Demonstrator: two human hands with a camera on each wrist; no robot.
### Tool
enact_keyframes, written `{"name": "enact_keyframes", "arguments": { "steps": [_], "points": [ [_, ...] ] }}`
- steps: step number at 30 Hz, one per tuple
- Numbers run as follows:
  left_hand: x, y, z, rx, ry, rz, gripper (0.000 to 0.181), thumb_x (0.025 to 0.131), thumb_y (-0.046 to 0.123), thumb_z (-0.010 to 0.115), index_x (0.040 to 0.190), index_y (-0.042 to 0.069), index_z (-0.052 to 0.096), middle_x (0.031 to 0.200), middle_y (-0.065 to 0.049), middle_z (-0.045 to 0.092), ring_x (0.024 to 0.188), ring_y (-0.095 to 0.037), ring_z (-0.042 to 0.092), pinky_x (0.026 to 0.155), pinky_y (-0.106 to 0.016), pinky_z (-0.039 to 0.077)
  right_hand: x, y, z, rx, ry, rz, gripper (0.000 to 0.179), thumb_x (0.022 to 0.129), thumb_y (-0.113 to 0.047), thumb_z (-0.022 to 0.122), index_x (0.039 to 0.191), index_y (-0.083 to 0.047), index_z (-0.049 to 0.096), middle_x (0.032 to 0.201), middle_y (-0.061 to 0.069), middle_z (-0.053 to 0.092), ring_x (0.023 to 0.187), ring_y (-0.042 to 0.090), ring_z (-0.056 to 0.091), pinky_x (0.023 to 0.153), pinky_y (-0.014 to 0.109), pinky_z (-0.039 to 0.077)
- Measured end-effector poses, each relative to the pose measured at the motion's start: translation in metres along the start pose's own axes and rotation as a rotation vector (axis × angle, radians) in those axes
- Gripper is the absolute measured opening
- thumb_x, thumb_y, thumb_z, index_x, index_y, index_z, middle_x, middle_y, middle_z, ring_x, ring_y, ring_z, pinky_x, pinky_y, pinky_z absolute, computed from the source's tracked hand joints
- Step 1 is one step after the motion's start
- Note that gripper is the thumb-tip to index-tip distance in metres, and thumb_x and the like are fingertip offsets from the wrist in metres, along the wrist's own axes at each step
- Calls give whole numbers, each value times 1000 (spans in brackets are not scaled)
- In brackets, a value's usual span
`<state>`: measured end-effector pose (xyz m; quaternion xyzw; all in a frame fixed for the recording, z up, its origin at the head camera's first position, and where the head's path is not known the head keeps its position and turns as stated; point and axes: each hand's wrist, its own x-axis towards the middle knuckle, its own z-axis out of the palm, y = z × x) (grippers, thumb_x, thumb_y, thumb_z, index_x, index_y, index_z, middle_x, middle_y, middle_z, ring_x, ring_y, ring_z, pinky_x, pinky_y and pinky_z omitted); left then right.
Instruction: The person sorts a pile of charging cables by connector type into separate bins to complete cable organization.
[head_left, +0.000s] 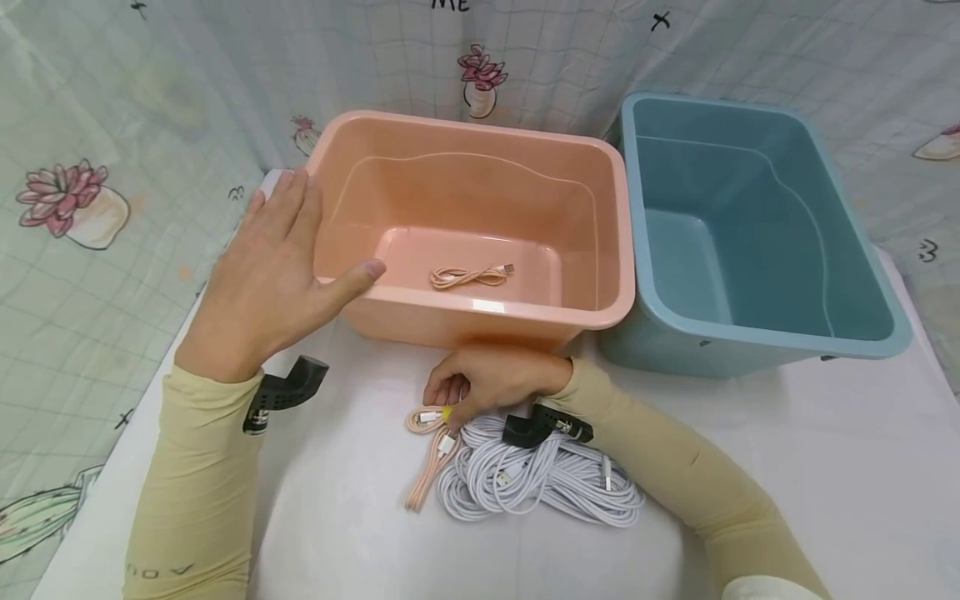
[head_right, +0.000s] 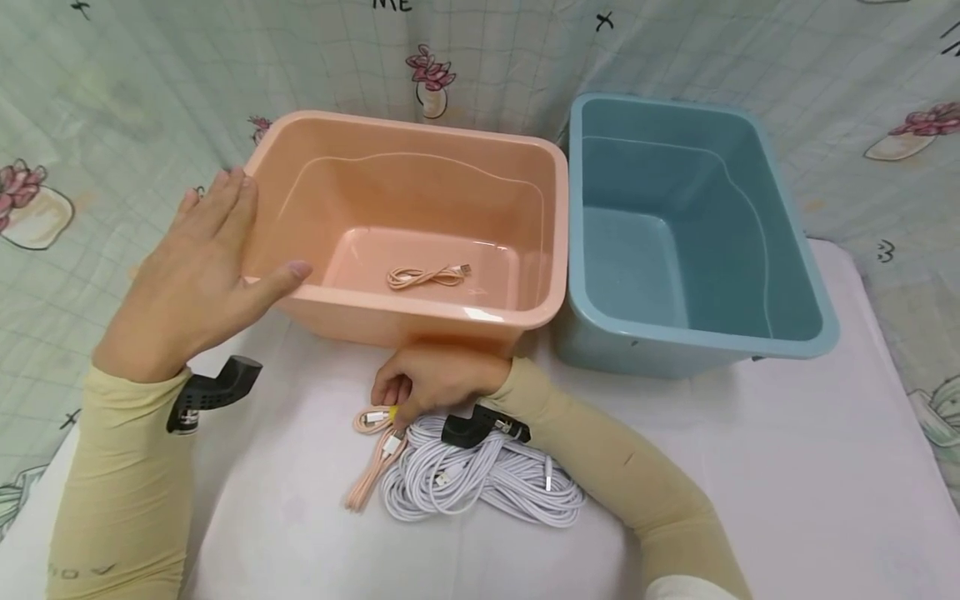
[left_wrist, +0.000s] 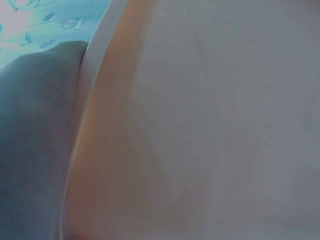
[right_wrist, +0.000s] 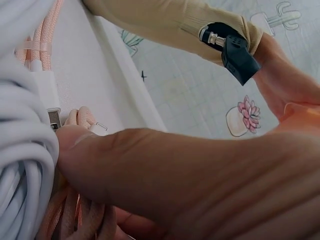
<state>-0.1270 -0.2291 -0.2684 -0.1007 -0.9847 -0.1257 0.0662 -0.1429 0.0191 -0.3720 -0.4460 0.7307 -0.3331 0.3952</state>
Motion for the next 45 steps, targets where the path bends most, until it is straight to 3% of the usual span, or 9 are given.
{"name": "enact_keyframes", "arguments": {
  "steps": [24,45],
  "points": [
    [0,-1,2,-14,6,0,103,88,73,42,155,3,7,165,-13,4,156,-30,4,129,-45,-2,-2,0,0,17,28,-81,32,79,-11,79,110,-13,70,93,-2,68,86,3,60,81,18,54],
    [-1,-1,2,-5,13,9,103,89,73,41,155,2,6,165,-14,3,156,-30,3,129,-46,-1,-18,-22,-5,-13,99,-173,32,79,-15,80,109,-20,71,92,-8,66,88,5,58,83,22,54]
  ]
}}
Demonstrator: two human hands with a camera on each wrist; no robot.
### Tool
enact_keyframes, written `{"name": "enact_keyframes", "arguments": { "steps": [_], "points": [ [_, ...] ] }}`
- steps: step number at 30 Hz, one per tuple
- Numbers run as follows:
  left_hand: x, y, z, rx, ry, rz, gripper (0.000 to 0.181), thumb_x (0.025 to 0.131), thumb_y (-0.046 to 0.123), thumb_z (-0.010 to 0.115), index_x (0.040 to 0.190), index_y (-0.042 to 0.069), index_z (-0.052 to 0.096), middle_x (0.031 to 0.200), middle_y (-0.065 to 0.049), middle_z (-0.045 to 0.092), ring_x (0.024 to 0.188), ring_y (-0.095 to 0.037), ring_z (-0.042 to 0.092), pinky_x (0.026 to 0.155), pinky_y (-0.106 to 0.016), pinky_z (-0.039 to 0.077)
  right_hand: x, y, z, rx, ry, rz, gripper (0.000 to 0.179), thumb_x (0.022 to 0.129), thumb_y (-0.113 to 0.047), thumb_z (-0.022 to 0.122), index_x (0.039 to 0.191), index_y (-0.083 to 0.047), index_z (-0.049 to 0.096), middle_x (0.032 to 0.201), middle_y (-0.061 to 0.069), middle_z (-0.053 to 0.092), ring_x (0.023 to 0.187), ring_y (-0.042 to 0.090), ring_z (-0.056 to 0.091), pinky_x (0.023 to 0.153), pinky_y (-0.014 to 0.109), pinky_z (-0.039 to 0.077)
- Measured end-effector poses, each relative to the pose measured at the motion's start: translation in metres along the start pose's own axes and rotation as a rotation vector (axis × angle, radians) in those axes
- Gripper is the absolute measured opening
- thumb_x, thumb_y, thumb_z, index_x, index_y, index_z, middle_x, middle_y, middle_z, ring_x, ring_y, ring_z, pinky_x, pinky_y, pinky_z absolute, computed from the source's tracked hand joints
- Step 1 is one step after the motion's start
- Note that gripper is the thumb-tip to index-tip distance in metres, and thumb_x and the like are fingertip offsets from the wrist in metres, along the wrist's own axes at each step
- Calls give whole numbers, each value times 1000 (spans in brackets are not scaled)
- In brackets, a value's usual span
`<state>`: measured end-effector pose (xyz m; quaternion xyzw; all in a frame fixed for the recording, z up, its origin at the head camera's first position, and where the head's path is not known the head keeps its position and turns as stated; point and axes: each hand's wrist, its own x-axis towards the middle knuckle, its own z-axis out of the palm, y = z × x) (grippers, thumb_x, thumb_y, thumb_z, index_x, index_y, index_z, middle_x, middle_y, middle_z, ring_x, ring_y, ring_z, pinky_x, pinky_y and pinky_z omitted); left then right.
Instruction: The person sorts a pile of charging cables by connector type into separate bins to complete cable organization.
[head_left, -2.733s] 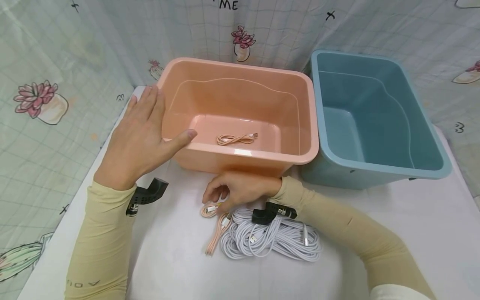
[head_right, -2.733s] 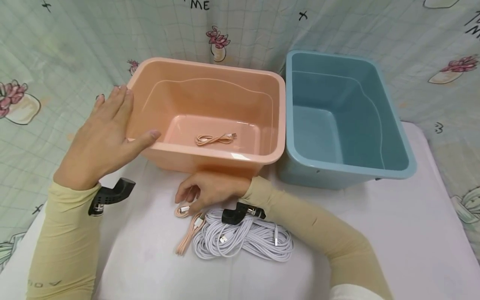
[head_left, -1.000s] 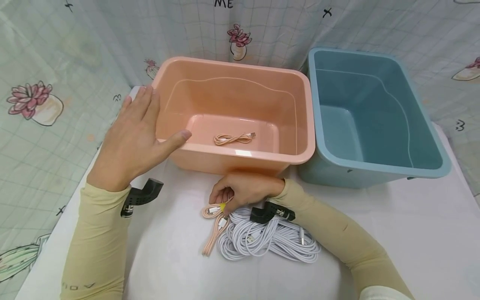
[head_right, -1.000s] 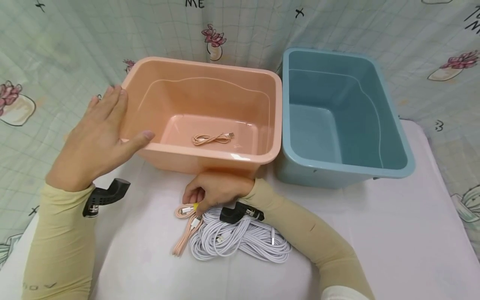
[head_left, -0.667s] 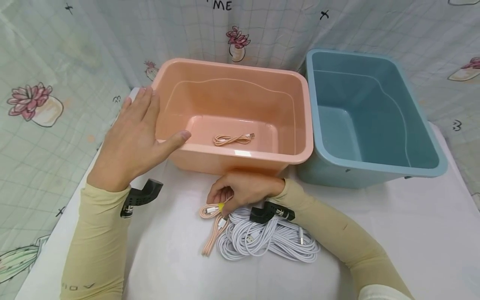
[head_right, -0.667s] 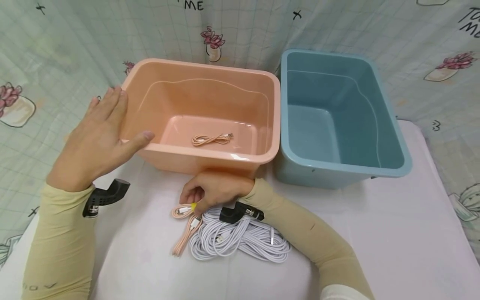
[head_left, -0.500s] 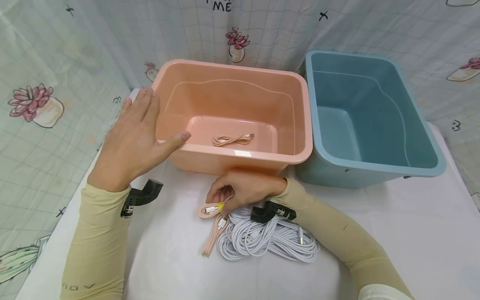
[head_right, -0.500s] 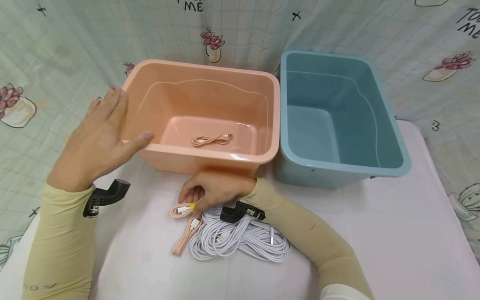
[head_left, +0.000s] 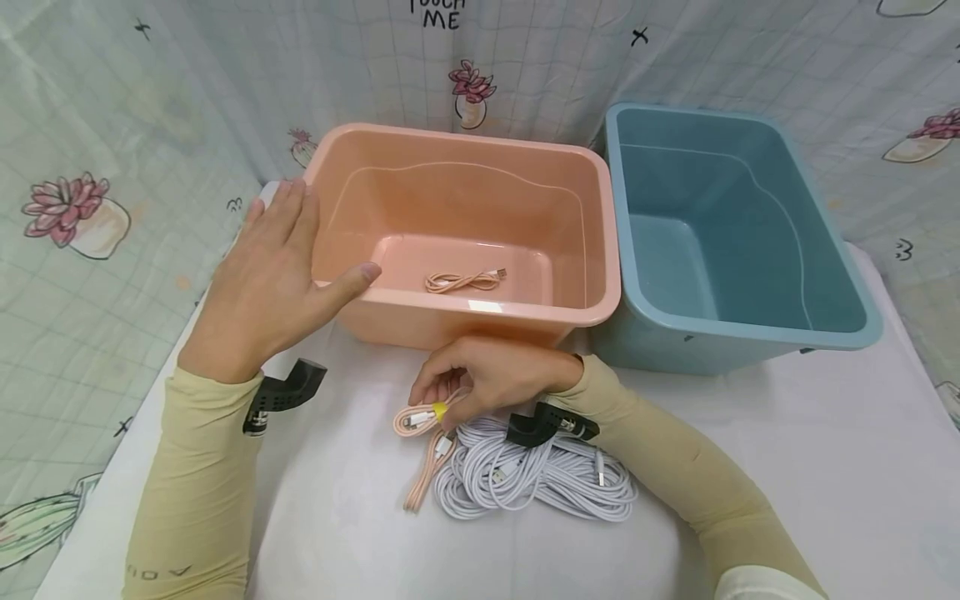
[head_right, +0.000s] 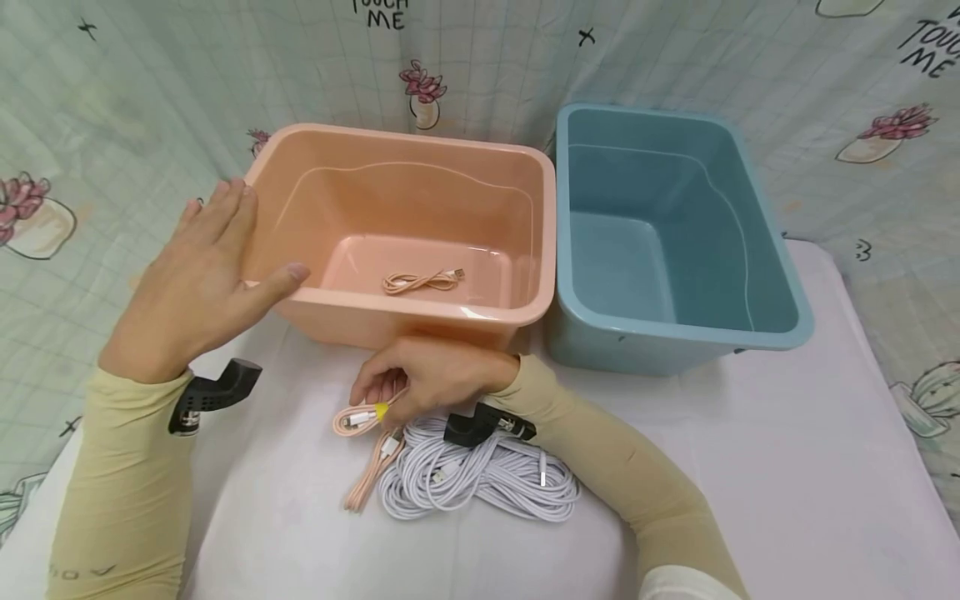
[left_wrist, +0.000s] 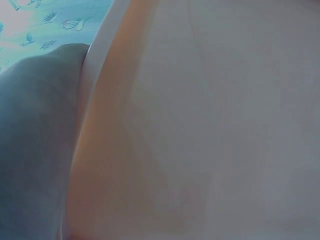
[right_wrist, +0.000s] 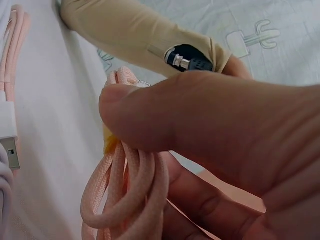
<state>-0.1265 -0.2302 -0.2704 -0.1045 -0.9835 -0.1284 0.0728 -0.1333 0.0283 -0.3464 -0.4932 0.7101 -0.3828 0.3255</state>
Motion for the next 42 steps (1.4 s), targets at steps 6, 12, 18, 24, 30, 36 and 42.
{"name": "enact_keyframes", "arguments": {
  "steps": [6,12,18,24,30,36,42],
  "points": [
    [1,0,1,2,4,5,103,89,73,40,155,1,7,165,-15,4,156,-31,4,129,-46,-1,-3,-7,-1,-32,20,-44,33,78,-14,80,110,-19,72,93,-8,66,89,6,60,82,19,54],
    [0,0,0,-1,1,2,103,89,72,40,155,0,8,165,-16,5,155,-31,4,129,-47,-2,-6,-15,-2,-44,29,-72,34,79,-14,80,111,-19,71,95,-7,67,89,4,60,83,19,54],
    [0,0,-2,-2,-8,-2,103,89,73,39,155,0,6,165,-15,3,155,-31,2,128,-48,-3,-7,-22,-1,-77,30,-105,34,80,-17,79,112,-20,71,97,-9,67,90,2,60,84,18,54],
    [2,3,0,-13,-6,7,103,89,74,39,155,2,4,165,-13,1,156,-30,2,128,-47,-2,-12,-28,0,-92,76,-126,32,81,-19,79,111,-22,71,96,-10,67,89,2,60,83,18,54],
    [2,3,0,-10,4,10,104,89,74,39,155,2,4,165,-13,1,155,-31,3,128,-49,-1,-16,-36,2,-85,150,-179,32,80,-19,80,111,-22,72,98,-11,69,89,1,61,84,19,54],
    [0,1,0,-9,4,2,105,88,75,38,155,1,3,164,-14,0,155,-32,3,128,-49,-1,-20,-46,2,-91,221,-223,32,81,-23,80,112,-19,72,103,-8,71,92,1,61,86,19,54],
    [1,0,0,-13,1,-1,105,88,76,37,155,1,4,164,-14,1,155,-32,3,128,-49,-2,-24,-59,0,-117,285,-251,31,81,-25,79,111,-20,72,102,-10,71,91,-1,61,85,19,54]
  ]
}}
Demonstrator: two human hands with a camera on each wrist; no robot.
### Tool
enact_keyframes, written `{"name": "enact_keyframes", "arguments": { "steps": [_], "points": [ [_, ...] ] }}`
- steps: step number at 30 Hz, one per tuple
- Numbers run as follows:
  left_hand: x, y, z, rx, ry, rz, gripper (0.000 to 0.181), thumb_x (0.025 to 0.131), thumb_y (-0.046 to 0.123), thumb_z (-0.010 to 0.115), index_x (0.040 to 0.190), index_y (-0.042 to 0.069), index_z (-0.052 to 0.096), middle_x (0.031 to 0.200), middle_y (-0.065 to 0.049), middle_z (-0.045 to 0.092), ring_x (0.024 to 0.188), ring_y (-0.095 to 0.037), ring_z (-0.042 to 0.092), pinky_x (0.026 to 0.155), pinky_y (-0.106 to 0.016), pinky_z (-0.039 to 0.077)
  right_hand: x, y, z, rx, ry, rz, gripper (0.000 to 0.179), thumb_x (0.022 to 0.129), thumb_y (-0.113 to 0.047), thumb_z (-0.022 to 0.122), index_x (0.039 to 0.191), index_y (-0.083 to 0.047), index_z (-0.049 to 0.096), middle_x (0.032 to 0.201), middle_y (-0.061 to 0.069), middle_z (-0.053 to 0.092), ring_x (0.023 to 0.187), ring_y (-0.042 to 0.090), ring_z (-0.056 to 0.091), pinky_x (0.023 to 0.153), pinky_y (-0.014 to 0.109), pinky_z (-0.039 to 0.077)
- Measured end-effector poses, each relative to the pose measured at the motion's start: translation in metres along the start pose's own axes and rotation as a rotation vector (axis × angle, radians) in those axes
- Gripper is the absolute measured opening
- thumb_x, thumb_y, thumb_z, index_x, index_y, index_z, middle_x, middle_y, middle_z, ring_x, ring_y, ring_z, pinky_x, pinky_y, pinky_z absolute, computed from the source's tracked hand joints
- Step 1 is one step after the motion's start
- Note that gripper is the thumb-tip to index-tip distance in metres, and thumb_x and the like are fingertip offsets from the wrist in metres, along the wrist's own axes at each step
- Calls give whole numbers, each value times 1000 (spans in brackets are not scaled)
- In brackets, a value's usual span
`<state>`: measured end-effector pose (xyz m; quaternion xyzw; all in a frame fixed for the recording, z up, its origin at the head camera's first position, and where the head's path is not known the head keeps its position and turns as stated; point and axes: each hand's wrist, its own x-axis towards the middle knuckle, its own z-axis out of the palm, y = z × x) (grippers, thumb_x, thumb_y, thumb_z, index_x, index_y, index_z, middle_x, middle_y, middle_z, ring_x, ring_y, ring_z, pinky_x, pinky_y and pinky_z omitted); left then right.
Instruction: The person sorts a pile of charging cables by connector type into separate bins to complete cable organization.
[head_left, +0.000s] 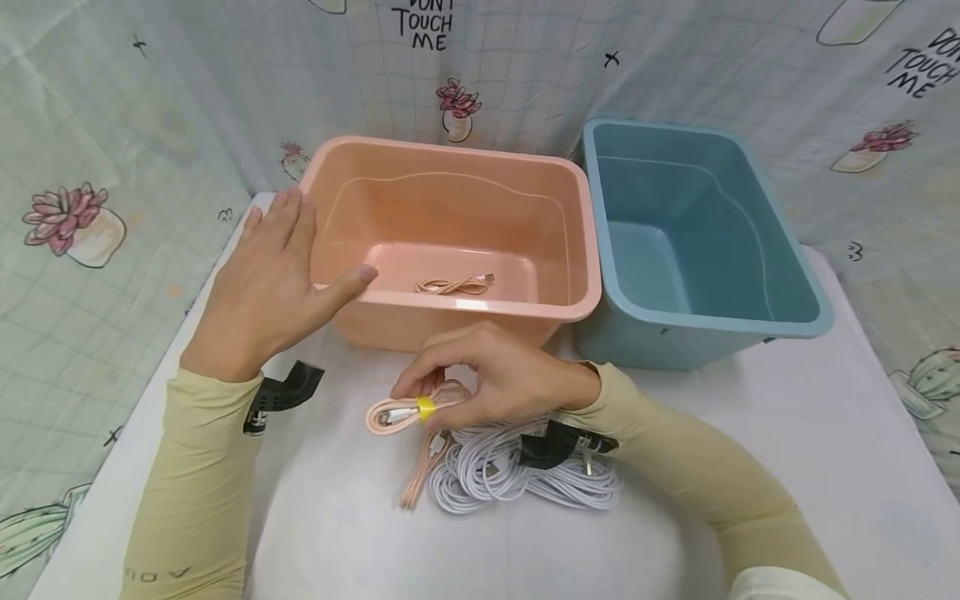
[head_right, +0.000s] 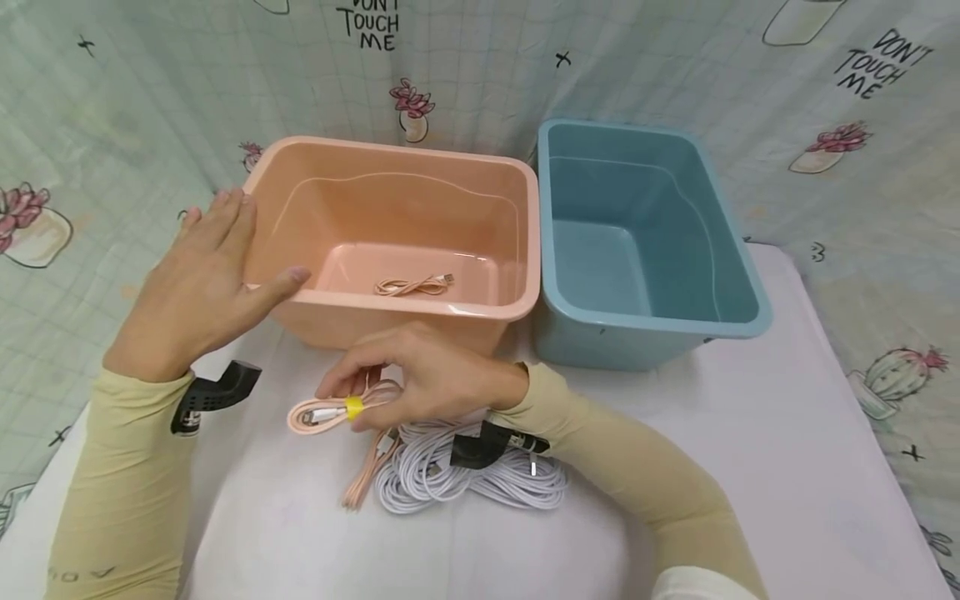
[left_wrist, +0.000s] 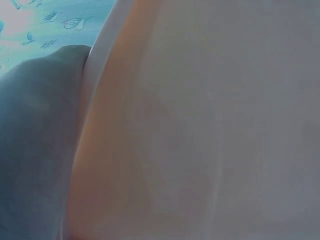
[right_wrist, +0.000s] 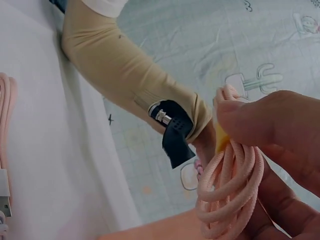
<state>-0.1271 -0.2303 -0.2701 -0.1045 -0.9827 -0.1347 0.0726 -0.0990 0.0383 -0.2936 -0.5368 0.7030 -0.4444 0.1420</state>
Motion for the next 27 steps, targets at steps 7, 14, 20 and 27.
{"name": "enact_keyframes", "arguments": {
  "steps": [7,14,20,27],
  "points": [
    [1,0,0,-5,11,9,106,88,76,38,155,0,5,164,-15,3,155,-33,4,128,-50,-1,0,-15,-5,-25,21,-25,32,82,-24,79,112,-18,72,105,-8,71,92,-1,60,85,19,54],
    [1,0,0,-5,5,1,106,88,77,37,155,1,5,164,-15,3,155,-33,3,128,-51,-1,0,-27,-10,-49,39,-58,32,82,-20,79,113,-14,71,107,-5,71,92,0,60,83,20,55],
    [1,0,1,-4,-7,-6,106,88,77,35,155,0,5,164,-15,1,155,-33,2,128,-51,-1,1,-35,-16,-85,44,-63,32,83,-20,78,113,-13,71,107,-4,72,93,0,60,82,20,54],
    [1,-1,1,-3,-8,-6,106,88,77,34,155,1,4,165,-14,1,155,-32,2,128,-51,-1,2,-42,-22,-101,58,-81,31,83,-18,78,113,-12,70,107,-4,72,89,2,60,79,22,54]
  ]
}}
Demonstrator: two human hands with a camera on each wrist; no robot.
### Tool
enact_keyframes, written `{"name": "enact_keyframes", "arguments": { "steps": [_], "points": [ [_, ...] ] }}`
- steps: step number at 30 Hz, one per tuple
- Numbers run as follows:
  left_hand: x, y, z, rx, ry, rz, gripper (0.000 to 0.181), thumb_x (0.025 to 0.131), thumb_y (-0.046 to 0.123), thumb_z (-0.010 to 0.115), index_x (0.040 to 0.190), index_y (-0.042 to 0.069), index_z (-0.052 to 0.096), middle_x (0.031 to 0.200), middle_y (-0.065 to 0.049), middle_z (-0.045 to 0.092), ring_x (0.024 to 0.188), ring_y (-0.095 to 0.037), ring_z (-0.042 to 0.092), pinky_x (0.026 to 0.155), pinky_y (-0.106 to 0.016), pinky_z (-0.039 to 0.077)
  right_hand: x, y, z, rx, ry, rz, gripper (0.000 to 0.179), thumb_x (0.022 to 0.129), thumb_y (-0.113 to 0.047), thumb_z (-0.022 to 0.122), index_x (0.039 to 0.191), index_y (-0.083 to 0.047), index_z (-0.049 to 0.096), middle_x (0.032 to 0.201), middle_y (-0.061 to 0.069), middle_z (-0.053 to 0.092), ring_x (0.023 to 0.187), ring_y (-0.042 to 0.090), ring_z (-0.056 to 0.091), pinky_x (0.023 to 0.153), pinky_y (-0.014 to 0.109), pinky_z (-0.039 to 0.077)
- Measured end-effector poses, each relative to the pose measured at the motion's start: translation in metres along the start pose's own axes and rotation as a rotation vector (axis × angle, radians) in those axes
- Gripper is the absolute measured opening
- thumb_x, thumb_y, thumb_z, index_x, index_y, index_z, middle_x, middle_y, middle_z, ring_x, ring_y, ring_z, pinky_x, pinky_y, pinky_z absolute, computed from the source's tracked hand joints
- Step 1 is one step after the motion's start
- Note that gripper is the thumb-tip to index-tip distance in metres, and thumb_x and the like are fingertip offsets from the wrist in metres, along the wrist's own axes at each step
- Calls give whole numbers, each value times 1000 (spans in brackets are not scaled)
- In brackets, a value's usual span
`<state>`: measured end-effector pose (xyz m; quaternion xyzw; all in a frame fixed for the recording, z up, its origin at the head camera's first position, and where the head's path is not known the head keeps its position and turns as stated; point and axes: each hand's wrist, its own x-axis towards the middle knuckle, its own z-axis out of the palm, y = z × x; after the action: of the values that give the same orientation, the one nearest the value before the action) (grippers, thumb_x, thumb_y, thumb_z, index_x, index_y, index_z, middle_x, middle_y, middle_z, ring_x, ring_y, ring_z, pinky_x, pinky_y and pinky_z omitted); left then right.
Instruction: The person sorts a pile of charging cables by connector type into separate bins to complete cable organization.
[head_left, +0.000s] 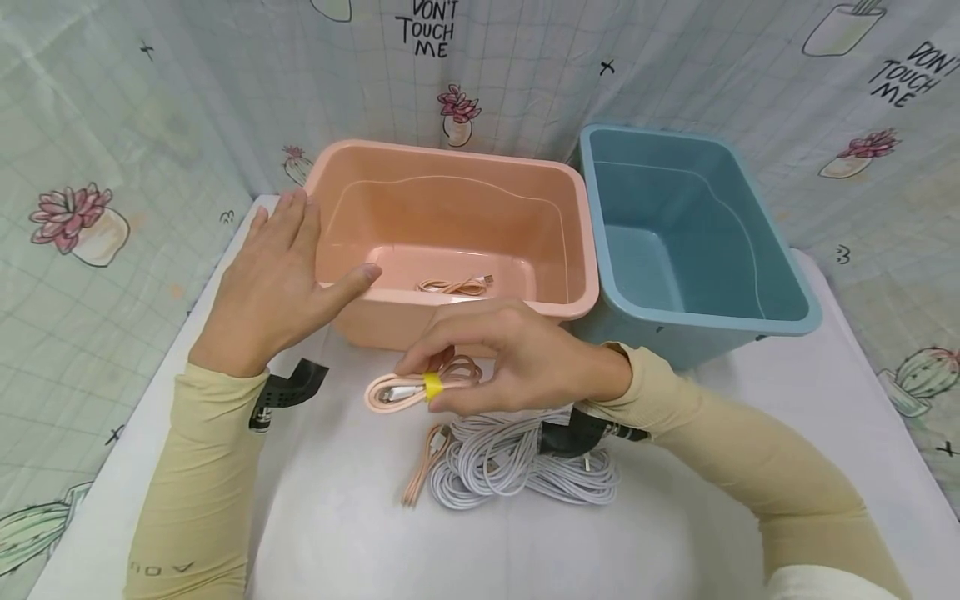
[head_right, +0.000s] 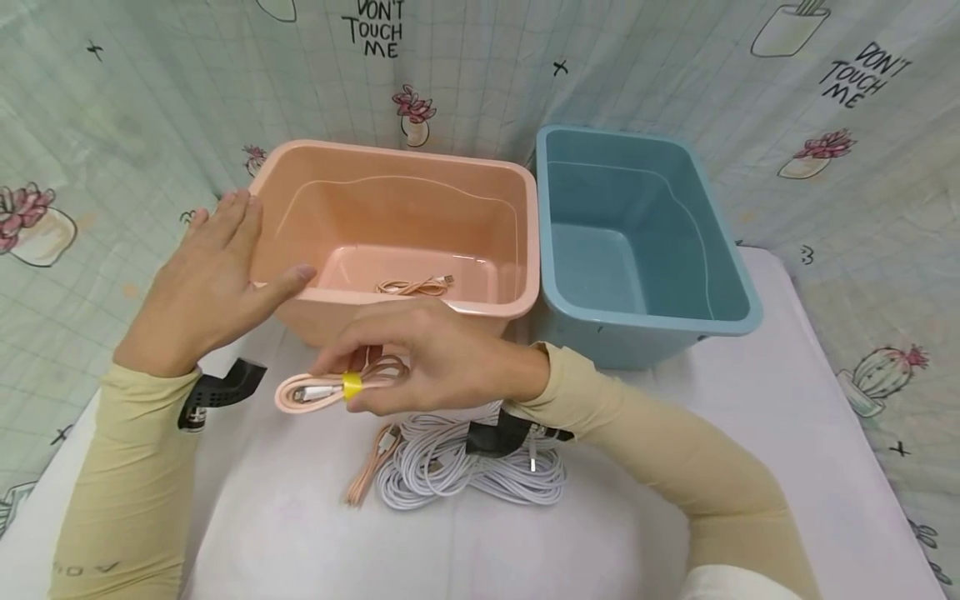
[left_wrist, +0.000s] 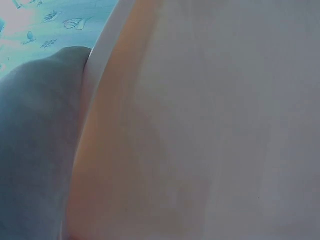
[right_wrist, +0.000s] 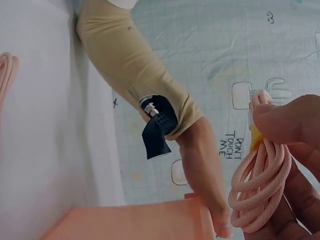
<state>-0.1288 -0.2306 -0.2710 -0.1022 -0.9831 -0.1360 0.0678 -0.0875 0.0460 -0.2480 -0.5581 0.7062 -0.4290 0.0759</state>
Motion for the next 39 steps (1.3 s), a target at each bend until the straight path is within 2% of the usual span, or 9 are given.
{"name": "enact_keyframes", "arguments": {
  "steps": [6,9,15,21,26,35,39],
  "points": [
    [1,0,1,-1,4,0,107,88,78,34,155,1,3,164,-14,1,155,-33,3,128,-51,-1,4,-1,-7,-4,14,-42,32,81,-14,79,111,-8,71,103,-1,72,83,5,58,73,22,53],
    [1,0,1,-5,11,2,107,87,78,35,155,1,3,164,-14,1,155,-33,3,128,-51,0,6,-1,-11,-9,27,-71,31,80,-11,79,109,-6,71,100,0,72,84,5,59,75,22,54],
    [2,1,1,-9,10,3,107,87,78,35,155,2,3,165,-14,1,155,-32,2,128,-51,0,10,-2,-21,-94,69,-104,29,78,-12,80,106,-7,72,96,-1,71,82,5,59,75,22,52],
    [3,1,1,-7,8,2,107,87,78,35,155,2,4,165,-15,3,155,-32,2,128,-51,0,12,-5,-31,-126,93,-75,28,79,-10,79,106,-8,73,101,-1,73,81,5,60,73,22,53],
    [2,1,1,-9,13,4,107,87,78,35,155,1,4,165,-15,3,155,-32,3,128,-51,0,15,-6,-40,-137,99,-46,28,79,-7,77,106,-8,73,98,-1,72,81,5,61,71,23,54],
    [-1,-2,0,2,4,2,107,88,78,34,155,1,3,165,-15,1,155,-32,2,128,-51,-1,25,1,-53,-196,126,-48,29,77,-11,81,105,-8,73,94,-2,71,80,5,61,72,22,55],
    [0,-2,0,-9,6,11,106,88,77,35,155,1,3,165,-14,0,155,-32,2,128,-50,-1,29,1,-61,-214,145,4,30,76,-10,82,105,-8,73,94,-1,71,81,6,61,74,23,55]
  ]
}}
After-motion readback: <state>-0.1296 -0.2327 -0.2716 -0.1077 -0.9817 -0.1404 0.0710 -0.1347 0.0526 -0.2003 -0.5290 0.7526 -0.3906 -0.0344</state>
